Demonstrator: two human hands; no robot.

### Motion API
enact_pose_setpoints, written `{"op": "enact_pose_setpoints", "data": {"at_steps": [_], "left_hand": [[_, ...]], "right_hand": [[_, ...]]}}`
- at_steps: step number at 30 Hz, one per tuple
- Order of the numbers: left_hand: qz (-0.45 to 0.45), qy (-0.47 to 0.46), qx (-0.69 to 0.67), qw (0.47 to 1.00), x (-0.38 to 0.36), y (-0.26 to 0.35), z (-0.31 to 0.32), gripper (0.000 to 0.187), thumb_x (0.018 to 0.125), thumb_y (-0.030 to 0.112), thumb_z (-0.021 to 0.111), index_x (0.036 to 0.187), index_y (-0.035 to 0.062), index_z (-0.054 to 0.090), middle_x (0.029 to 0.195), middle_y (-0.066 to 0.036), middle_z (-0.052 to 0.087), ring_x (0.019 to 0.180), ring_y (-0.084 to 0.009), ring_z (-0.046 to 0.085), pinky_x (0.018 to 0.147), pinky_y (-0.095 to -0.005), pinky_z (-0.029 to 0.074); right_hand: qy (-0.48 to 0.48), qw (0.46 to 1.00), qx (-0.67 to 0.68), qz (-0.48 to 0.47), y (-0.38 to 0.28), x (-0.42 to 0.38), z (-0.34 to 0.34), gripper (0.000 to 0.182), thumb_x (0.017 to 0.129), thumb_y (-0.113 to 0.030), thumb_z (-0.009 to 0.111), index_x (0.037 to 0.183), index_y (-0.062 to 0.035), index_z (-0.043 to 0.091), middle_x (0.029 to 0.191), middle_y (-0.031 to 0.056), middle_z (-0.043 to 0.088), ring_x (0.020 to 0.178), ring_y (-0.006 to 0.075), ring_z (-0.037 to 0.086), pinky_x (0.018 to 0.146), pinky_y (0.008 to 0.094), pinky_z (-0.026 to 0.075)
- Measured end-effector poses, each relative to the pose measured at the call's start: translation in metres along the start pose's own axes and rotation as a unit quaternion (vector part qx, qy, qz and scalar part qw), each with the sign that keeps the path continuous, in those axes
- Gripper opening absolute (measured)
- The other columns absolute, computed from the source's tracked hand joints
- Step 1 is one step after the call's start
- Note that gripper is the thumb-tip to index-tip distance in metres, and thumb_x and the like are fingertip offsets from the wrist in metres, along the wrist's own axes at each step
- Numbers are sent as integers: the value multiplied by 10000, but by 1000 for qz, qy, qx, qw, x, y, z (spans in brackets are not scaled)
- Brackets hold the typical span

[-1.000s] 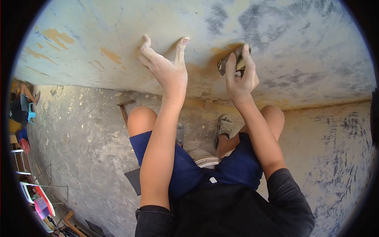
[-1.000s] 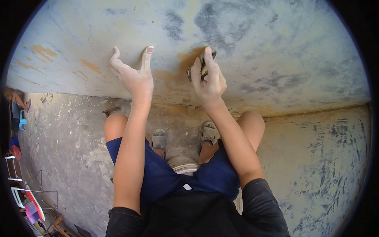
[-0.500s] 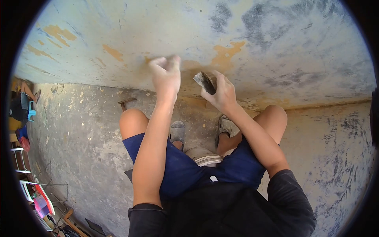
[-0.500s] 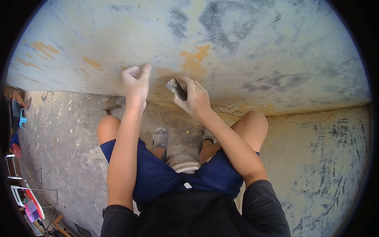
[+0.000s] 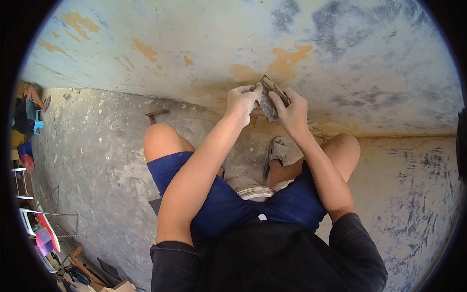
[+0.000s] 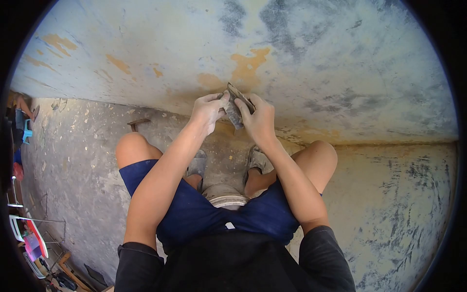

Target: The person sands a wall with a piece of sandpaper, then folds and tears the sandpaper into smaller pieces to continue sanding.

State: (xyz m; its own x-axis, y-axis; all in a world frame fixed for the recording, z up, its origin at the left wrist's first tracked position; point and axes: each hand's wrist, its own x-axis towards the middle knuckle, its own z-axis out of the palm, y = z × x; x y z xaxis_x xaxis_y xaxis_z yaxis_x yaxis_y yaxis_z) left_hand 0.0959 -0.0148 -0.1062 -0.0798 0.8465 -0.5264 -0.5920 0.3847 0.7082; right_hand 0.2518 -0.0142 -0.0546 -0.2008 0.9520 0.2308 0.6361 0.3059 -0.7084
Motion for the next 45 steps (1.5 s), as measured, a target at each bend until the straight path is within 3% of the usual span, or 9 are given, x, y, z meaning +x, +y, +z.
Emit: {"op": "enact_pose_setpoints", "data": {"at_steps": [3,5,8,14,24,29,32,45], "left_hand": [[-19,-9,-78,997,3,-5,12,254,1008,126,749,1174,-59,694,1141,-106,713,1021,-196,700,901,-357,586],[-25,5,-90,996,2,-3,19,267,1009,124,747,1199,-55,688,1178,-100,703,1052,-193,687,913,-355,576],[-32,17,-113,993,3,-3,23,291,1013,116,741,1242,-52,679,1229,-85,690,1105,-185,663,931,-352,555],[-44,24,-149,988,4,-8,25,315,1022,109,731,1293,-41,674,1235,-68,694,1118,-173,649,918,-351,532],[-36,27,-154,987,5,-4,15,332,1027,135,731,1279,-67,659,1222,-114,695,1083,-198,671,914,-355,559],[-37,10,-159,986,-2,-4,20,335,1031,137,723,1281,-74,652,1229,-126,695,1088,-213,673,956,-365,557],[-28,24,-147,989,0,-2,19,348,1029,138,725,1292,-77,645,1221,-127,701,1080,-216,677,951,-366,558],[-22,26,-142,989,1,-5,19,303,1024,105,721,1269,-63,661,1190,-124,710,1028,-209,689,891,-363,579]], "right_hand": [[11,1000,-22,7,0,6,1,150,939,-121,757,970,26,757,845,233,732,721,397,701,680,395,546],[60,992,1,-108,4,11,8,138,947,-104,743,992,26,761,883,239,735,764,408,717,693,407,553],[77,985,-37,-150,7,15,12,143,944,-104,759,1011,20,778,842,246,726,706,374,724,631,383,535],[39,991,-59,-113,-1,23,5,163,949,-118,751,1037,14,788,862,236,744,713,365,739,641,373,551],[24,987,-91,-132,-10,23,17,154,950,-111,743,1005,28,779,820,255,716,672,368,721,615,393,534],[62,988,-58,-125,-17,18,10,141,942,-99,748,983,35,767,788,247,703,661,383,708,614,392,532],[72,983,-54,-162,-11,22,19,137,941,-92,745,986,35,768,805,242,712,667,382,707,621,393,538],[60,985,-67,-148,-7,17,18,124,942,-80,733,985,31,769,818,240,717,695,395,710,629,400,544]]}}
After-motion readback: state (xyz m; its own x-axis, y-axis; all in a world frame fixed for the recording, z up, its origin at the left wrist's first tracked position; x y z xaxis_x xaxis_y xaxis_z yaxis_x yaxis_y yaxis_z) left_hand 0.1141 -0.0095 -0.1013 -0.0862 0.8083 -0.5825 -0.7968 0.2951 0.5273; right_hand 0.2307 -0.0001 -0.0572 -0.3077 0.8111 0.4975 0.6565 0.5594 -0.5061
